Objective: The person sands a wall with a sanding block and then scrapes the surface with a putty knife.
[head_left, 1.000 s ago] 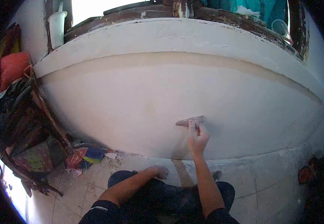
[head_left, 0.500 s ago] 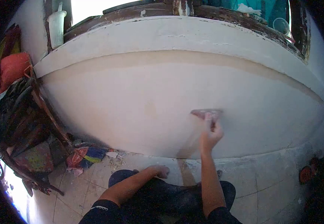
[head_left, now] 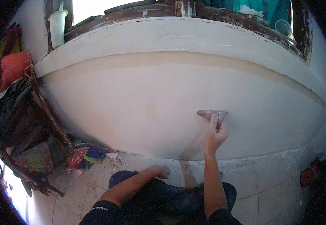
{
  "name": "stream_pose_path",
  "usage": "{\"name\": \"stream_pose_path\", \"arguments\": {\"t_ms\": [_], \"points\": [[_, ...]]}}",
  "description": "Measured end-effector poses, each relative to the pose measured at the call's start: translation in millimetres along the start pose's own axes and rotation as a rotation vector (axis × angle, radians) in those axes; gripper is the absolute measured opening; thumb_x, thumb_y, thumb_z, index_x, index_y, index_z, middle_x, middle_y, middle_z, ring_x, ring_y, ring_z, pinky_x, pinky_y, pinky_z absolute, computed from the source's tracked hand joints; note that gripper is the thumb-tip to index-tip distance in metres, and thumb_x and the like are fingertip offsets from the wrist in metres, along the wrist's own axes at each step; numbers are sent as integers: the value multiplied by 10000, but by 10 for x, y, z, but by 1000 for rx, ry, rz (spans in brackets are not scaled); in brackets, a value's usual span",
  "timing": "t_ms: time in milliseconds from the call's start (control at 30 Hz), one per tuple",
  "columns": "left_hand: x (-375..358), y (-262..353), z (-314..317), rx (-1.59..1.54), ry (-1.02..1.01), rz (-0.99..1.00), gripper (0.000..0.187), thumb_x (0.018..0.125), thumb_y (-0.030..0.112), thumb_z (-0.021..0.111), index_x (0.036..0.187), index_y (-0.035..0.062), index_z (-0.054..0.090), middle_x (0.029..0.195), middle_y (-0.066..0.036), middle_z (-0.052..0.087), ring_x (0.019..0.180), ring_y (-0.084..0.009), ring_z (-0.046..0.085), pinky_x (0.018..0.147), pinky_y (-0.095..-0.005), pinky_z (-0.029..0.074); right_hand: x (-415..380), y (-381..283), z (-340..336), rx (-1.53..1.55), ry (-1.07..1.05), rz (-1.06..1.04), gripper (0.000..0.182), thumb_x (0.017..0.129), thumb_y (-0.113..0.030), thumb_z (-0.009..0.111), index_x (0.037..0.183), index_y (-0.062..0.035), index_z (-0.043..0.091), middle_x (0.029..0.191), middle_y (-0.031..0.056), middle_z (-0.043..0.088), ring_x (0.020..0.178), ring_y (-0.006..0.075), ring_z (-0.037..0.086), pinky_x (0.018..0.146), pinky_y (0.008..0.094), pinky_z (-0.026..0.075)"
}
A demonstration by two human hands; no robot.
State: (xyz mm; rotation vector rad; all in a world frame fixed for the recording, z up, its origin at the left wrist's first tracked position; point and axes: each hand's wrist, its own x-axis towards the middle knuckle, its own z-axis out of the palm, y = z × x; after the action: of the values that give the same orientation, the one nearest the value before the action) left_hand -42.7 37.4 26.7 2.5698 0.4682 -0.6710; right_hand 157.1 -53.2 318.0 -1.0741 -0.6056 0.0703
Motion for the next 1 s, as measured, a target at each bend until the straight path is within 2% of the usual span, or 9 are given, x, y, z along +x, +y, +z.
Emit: {"name": "stream_pose_path", "arguments": {"t_ms": [67, 133, 267, 333, 433, 533, 667, 733, 1000], "points": [[-9, 28, 4, 15, 26, 44, 341, 854, 253, 555, 1058, 35, 720, 1092, -203, 707, 1016, -392, 663, 893, -515, 508, -38, 124, -73, -34, -1, 9, 284, 985, -254, 667, 926, 22, 701, 788, 4, 669, 730, 71, 559, 670, 256, 454], [-201, 133, -95, -61, 100, 39, 342, 857, 265, 554, 1048, 36, 722, 1089, -196, 709, 999, -389, 669, 883, -517, 516, -130, 186, -51, -258, -359, -154, 277, 984, -252, 668, 925, 16, 710, 800, 11, 680, 723, 70, 568, 662, 244, 452], [80, -152, 160, 17, 57, 101, 328, 853, 247, 550, 1032, 34, 724, 1071, -198, 712, 969, -379, 674, 845, -529, 519, -35, 192, -12, -280, -187, -311, 269, 987, -243, 662, 934, 15, 715, 813, 12, 682, 736, 69, 575, 669, 235, 455], [236, -280, 239, 86, -52, 140, 391, 895, 364, 609, 1065, 16, 661, 1062, -195, 672, 996, -370, 654, 892, -510, 513, 1, -288, -18, -44, -17, -9, 274, 982, -241, 665, 923, 22, 713, 786, 16, 672, 723, 78, 570, 672, 245, 462], [109, -113, 64, 34, -68, 45, 384, 879, 338, 610, 1060, 4, 658, 1064, -205, 675, 979, -374, 656, 861, -515, 513, -37, -18, -39, -128, 13, -134, 281, 986, -247, 659, 915, 20, 709, 766, 17, 668, 706, 81, 571, 668, 253, 468], [-28, 100, -72, -22, -68, -77, 326, 868, 244, 567, 1054, 18, 710, 1095, -197, 705, 996, -377, 670, 874, -535, 520, -183, 167, 19, -208, -269, -101, 283, 993, -252, 652, 900, 9, 712, 735, 0, 652, 688, 70, 562, 643, 253, 461], [-243, 224, -206, -69, 25, -34, 329, 885, 266, 569, 1085, 41, 702, 1125, -196, 694, 1026, -377, 658, 895, -536, 505, -79, -62, 0, -277, -176, -235, 302, 991, -270, 658, 883, 9, 704, 704, -10, 627, 684, 63, 550, 629, 252, 448], [-286, 323, -349, -44, -48, -53, 354, 892, 286, 574, 1136, 53, 683, 1182, -197, 672, 1075, -379, 640, 917, -533, 496, 35, -246, -12, -21, 51, -56, 323, 975, -281, 679, 879, 27, 691, 696, -16, 611, 686, 70, 538, 627, 260, 438], [67, 87, -14, 84, -115, -18, 380, 891, 288, 571, 1190, 72, 662, 1226, -177, 658, 1120, -374, 622, 939, -541, 489, -27, 191, -97, -245, -212, -202, 281, 987, -248, 662, 846, -7, 696, 749, -11, 633, 708, 63, 544, 637, 258, 445]]}}
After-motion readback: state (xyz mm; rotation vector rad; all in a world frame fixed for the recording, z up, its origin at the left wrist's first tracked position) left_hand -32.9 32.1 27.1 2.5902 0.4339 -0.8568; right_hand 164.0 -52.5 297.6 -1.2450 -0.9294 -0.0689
